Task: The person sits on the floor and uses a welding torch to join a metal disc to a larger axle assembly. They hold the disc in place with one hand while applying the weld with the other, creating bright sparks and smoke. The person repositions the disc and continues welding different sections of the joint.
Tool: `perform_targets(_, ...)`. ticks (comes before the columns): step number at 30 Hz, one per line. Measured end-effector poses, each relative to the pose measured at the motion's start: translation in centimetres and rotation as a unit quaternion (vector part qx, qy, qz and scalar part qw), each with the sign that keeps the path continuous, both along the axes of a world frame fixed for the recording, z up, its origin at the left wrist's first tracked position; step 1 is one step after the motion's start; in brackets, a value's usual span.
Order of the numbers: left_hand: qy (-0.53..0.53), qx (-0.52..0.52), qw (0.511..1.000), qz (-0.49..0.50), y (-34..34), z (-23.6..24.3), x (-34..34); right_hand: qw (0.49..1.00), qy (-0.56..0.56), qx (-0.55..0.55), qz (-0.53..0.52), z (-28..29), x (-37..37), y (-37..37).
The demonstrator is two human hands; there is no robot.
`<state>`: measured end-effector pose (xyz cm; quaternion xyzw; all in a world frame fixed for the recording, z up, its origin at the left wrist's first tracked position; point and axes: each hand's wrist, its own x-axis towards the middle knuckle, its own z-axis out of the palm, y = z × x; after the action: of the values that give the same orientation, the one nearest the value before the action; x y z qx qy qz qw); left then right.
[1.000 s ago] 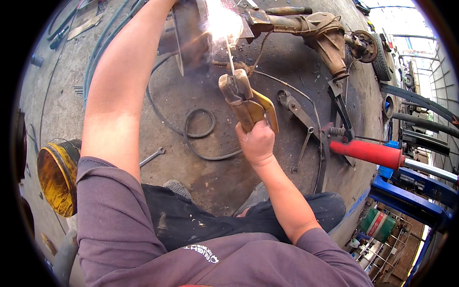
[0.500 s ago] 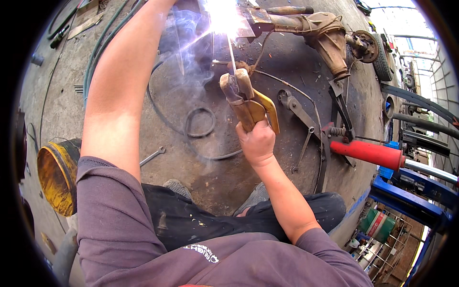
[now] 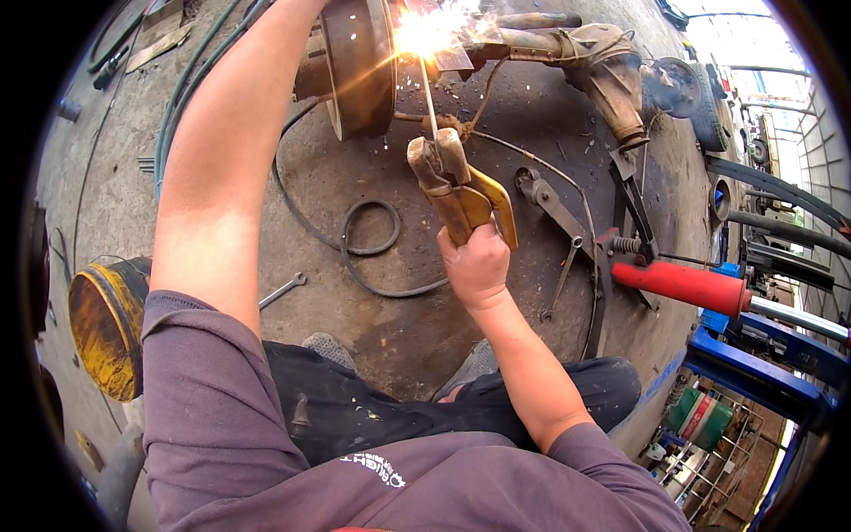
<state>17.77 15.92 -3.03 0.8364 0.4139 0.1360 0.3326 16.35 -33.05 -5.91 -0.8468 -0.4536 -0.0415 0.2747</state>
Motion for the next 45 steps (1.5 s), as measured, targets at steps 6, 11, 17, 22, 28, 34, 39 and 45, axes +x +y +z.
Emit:
perform_targets(6,-0.001,0.000,1.000,0.001,0.12,-0.11,-0.22,1.000,0.002,-0.017,-0.023,0.09,-0.18,0.15)
perform_targets(11,-0.002,0.000,1.000,-0.001,0.10,-0.20,-0.11,1.000,-0.001,-0.015,-0.013,-0.03,-0.16,0.09)
perform_targets(17,-0.002,0.000,1.000,0.000,0.19,-0.34,-0.25,0.999,0.003,-0.034,-0.033,-0.09,-0.22,-0.08)
perform_targets(22,-0.004,-0.001,1.000,0.000,0.25,-0.41,-0.27,1.000,-0.021,0.001,0.005,-0.28,-0.08,0.18)
perform_targets(28,-0.004,-0.001,1.000,-0.001,0.35,-0.48,-0.32,1.000,0.014,-0.007,-0.014,0.08,-0.24,0.26)
perform_targets(34,-0.005,0.000,1.000,-0.001,0.37,-0.61,-0.45,1.000,-0.018,0.004,0.004,-0.49,0.02,0.21)
perform_targets(39,-0.006,-0.002,1.000,-0.001,0.34,-0.68,-0.47,1.000,-0.021,-0.011,-0.018,-0.26,-0.14,0.25)
perform_targets(45,-0.006,-0.002,1.000,-0.001,0.33,-0.76,-0.69,1.000,0.013,0.000,-0.009,-0.08,-0.30,0.51)
